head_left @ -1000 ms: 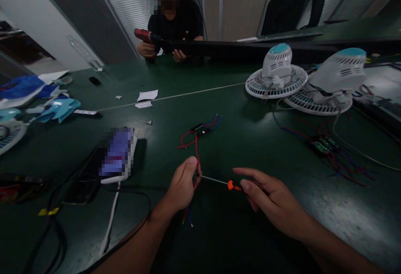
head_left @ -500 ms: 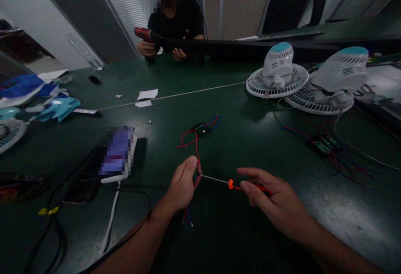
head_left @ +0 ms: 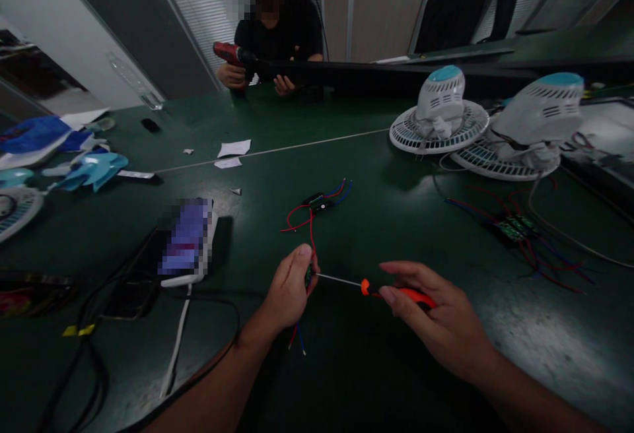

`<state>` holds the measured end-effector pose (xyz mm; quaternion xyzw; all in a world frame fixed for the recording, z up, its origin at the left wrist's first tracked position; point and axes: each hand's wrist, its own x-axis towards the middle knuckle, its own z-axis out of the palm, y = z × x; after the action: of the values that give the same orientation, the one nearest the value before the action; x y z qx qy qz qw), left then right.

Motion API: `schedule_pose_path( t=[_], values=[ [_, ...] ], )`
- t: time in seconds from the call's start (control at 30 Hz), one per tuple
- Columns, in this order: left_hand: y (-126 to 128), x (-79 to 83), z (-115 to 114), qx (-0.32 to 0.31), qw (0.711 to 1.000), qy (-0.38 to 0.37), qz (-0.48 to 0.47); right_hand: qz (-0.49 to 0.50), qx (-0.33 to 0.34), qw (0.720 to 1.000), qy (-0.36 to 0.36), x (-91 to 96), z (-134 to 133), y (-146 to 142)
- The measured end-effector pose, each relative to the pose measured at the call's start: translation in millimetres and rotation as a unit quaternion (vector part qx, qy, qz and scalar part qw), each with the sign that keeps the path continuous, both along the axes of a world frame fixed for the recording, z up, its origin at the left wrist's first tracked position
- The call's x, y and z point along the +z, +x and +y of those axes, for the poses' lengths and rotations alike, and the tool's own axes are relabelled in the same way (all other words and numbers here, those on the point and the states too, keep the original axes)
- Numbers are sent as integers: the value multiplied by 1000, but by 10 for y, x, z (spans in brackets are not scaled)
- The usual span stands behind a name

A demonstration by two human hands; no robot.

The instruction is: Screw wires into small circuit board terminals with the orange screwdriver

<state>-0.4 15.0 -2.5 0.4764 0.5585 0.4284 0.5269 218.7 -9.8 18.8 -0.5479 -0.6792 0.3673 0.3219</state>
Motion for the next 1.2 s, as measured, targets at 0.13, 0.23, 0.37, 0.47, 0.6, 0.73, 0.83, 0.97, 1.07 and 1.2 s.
schedule_pose_path(
  t=[0.13, 0.23, 0.37, 0.47, 0.6, 0.73, 0.83, 0.97, 1.07, 1.2],
  values=[
    [12, 25, 2, 2, 1000, -4, 0, 29, -18, 999, -19, -10, -12, -2],
    [6, 18, 2, 3, 1000, -5, -1, 65, -38, 997, -36, 2, -29, -26],
    [-10, -42, -6, 7, 1000, -6, -9, 130, -71, 987, -62, -22, -61, -52],
    [-13, -81, -8, 24, 999, -18, -25, 164, -58, 978, -112, -51, -71, -49],
    [-9, -78, -1, 29, 999, -15, -25, 108, -56, 982, -142, -48, -55, -41],
    [-6, -49, -4, 16, 1000, -8, -22, 75, -44, 988, -128, -42, -35, -38],
    [-8, -39, -13, 16, 1000, -9, -24, 89, -34, 988, -122, -42, -30, -38],
    [-8, -28, -17, 11, 1000, -7, -17, 95, -22, 990, -102, -17, -39, -41],
    [-1, -15, -8, 14, 1000, -14, -18, 92, -19, 991, -92, 2, -40, -47],
    [3, -16, 8, 22, 999, -28, -24, 88, -18, 993, -81, 4, -27, -55]
  ],
)
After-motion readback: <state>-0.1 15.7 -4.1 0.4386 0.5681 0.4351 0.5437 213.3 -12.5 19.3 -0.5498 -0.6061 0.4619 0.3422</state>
